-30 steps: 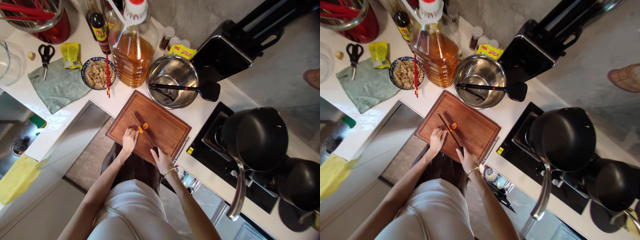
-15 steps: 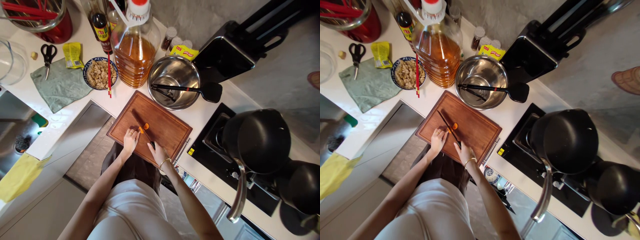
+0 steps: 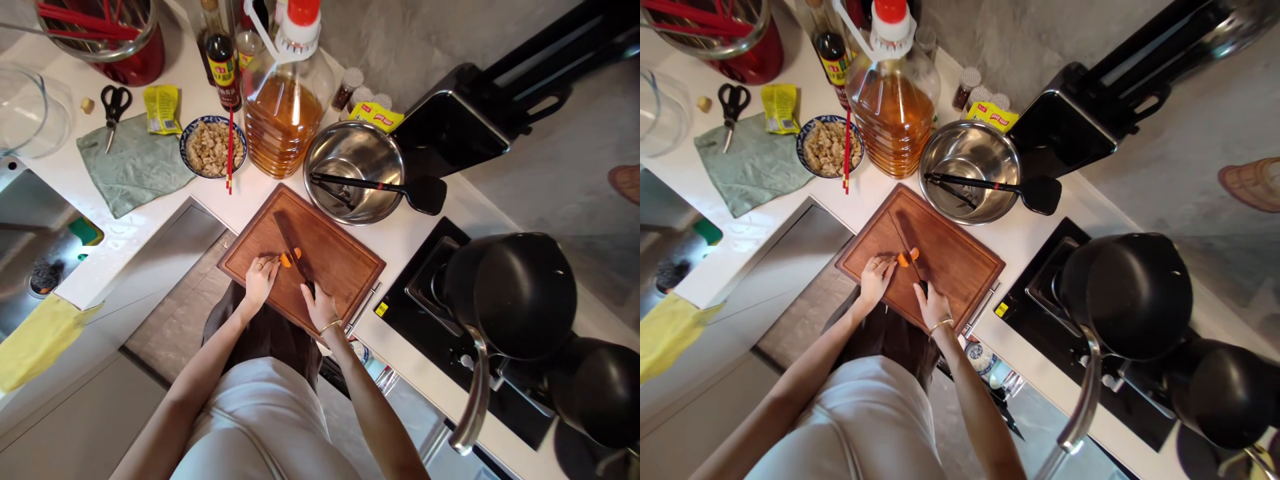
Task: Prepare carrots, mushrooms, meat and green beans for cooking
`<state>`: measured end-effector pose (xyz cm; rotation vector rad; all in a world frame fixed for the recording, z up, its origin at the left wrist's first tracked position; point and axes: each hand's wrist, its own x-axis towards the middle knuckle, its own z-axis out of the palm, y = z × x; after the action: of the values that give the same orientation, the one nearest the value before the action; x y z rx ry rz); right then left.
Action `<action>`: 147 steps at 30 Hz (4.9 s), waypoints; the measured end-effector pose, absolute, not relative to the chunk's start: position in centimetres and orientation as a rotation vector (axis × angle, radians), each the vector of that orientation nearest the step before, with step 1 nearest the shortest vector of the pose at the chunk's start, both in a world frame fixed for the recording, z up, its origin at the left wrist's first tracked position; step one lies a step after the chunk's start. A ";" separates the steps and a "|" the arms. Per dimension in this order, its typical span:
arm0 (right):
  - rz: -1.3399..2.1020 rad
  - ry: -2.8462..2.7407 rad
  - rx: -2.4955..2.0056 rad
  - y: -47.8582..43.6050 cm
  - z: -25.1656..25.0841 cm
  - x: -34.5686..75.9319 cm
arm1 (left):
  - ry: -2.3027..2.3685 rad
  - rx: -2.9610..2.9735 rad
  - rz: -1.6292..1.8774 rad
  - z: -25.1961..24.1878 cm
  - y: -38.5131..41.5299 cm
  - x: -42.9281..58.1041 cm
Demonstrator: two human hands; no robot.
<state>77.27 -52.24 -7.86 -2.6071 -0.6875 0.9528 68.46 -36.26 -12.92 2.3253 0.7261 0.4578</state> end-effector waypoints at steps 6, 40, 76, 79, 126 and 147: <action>1.039 -0.729 -2.652 -52.6 -5.3 76.9 | 0.732 2.335 0.449 -13.0 -36.3 68.4; 1.235 -0.738 -2.892 -48.8 -4.3 76.2 | 0.709 2.380 0.403 -13.1 -35.9 68.5; 0.941 -0.604 -2.576 -49.2 -7.4 77.2 | 0.884 2.233 0.242 -12.3 -36.1 69.9; 0.926 -0.573 -2.601 -49.7 -7.4 77.4 | 0.846 2.285 0.155 -12.1 -36.1 70.4; 1.020 -0.776 -2.661 -50.8 -6.7 77.1 | 1.016 1.869 0.186 -13.3 -34.7 69.4; 0.995 -0.730 -2.697 -48.9 -9.1 76.2 | 1.037 1.893 0.139 -13.3 -34.6 69.3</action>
<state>76.20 -48.87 -9.08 -2.6966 -0.7304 0.9946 69.30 -34.63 -13.31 1.8933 1.0373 0.1394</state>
